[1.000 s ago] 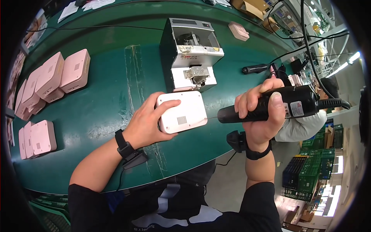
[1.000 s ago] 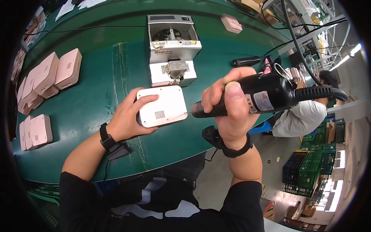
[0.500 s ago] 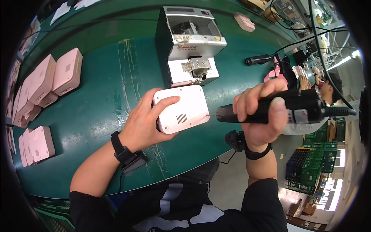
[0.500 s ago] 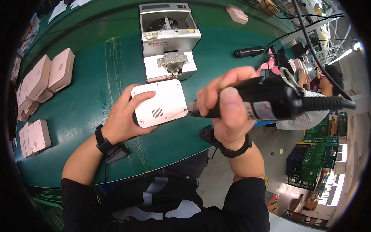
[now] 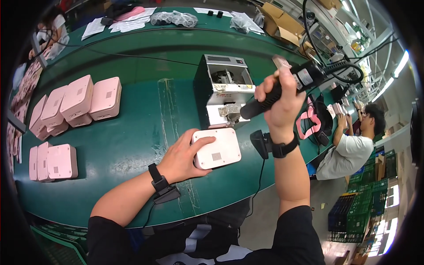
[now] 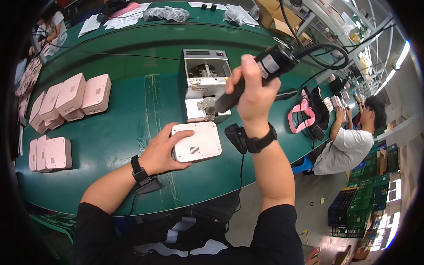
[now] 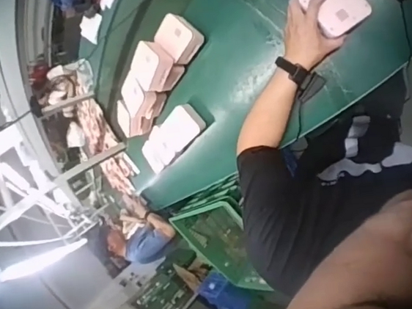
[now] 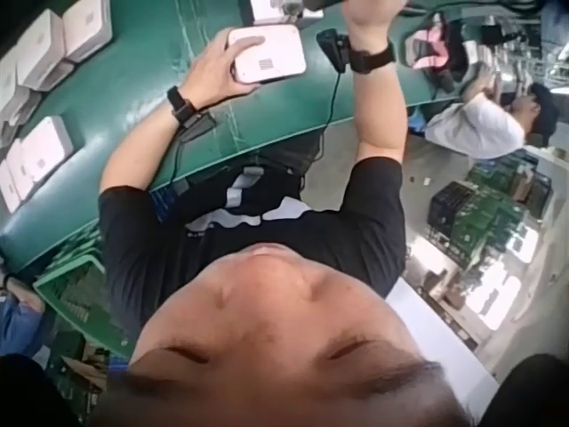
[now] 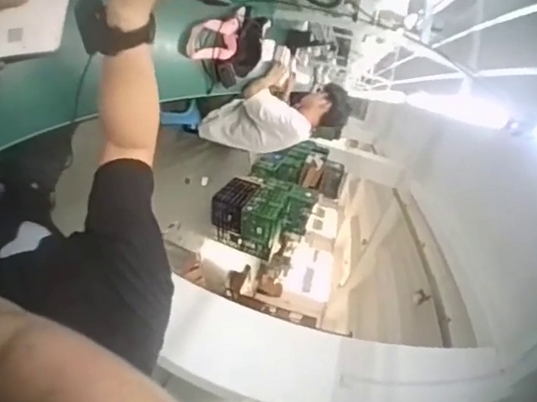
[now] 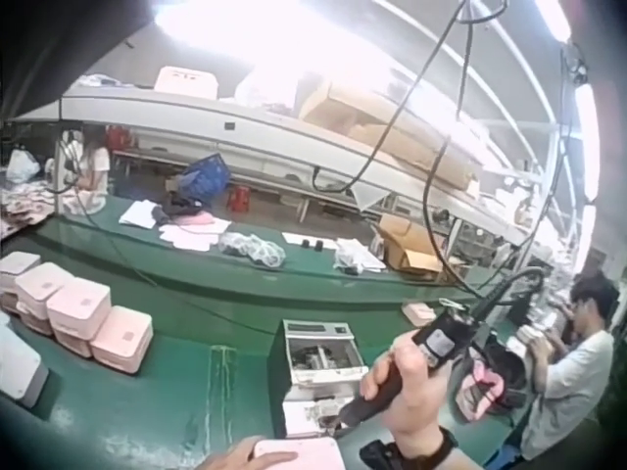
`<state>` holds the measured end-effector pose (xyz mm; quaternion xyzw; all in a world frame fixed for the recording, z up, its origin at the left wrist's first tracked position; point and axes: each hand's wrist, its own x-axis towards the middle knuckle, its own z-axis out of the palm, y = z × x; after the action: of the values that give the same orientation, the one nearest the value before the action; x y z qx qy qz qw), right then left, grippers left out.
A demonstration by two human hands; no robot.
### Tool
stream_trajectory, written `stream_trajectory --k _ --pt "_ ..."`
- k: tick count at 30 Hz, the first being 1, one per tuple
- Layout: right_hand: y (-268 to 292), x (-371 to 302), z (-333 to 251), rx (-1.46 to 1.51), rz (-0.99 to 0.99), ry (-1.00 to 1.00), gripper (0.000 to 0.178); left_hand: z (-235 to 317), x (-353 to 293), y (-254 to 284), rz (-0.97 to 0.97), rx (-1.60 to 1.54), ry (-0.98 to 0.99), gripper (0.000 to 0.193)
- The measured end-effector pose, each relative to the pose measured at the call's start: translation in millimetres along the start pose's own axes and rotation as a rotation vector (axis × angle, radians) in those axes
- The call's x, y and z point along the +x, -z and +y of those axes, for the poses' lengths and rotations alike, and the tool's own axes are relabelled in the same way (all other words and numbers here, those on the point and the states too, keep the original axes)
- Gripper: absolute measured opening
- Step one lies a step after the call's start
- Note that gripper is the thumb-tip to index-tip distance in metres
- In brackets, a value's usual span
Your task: The person picks up a pink device, places it on the table, and drives screws into its base using a power screwdriver. After finishing each device, the person sets it aside and repeats the process with another pink device.
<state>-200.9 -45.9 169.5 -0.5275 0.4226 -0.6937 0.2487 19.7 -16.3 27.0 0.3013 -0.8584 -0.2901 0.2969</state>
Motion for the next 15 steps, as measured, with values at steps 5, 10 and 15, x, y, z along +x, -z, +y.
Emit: stream_trajectory --k 5,10,15 --pt "13.8 -37.7 -13.8 0.174 -0.083 -0.092 0.029 -9.5 -1.8 -1.3 0.038 -0.021 -0.026 0.081" --pt "11.7 -79.2 -45.2 0.259 -0.165 -0.053 0.038 -11.9 -0.4 1.1 0.033 -0.004 -0.016 0.083" --pt "10.7 -89.9 -41.6 0.17 -0.187 -0.041 0.042 -12.3 -1.1 -4.3 0.035 -0.01 -0.007 0.081"
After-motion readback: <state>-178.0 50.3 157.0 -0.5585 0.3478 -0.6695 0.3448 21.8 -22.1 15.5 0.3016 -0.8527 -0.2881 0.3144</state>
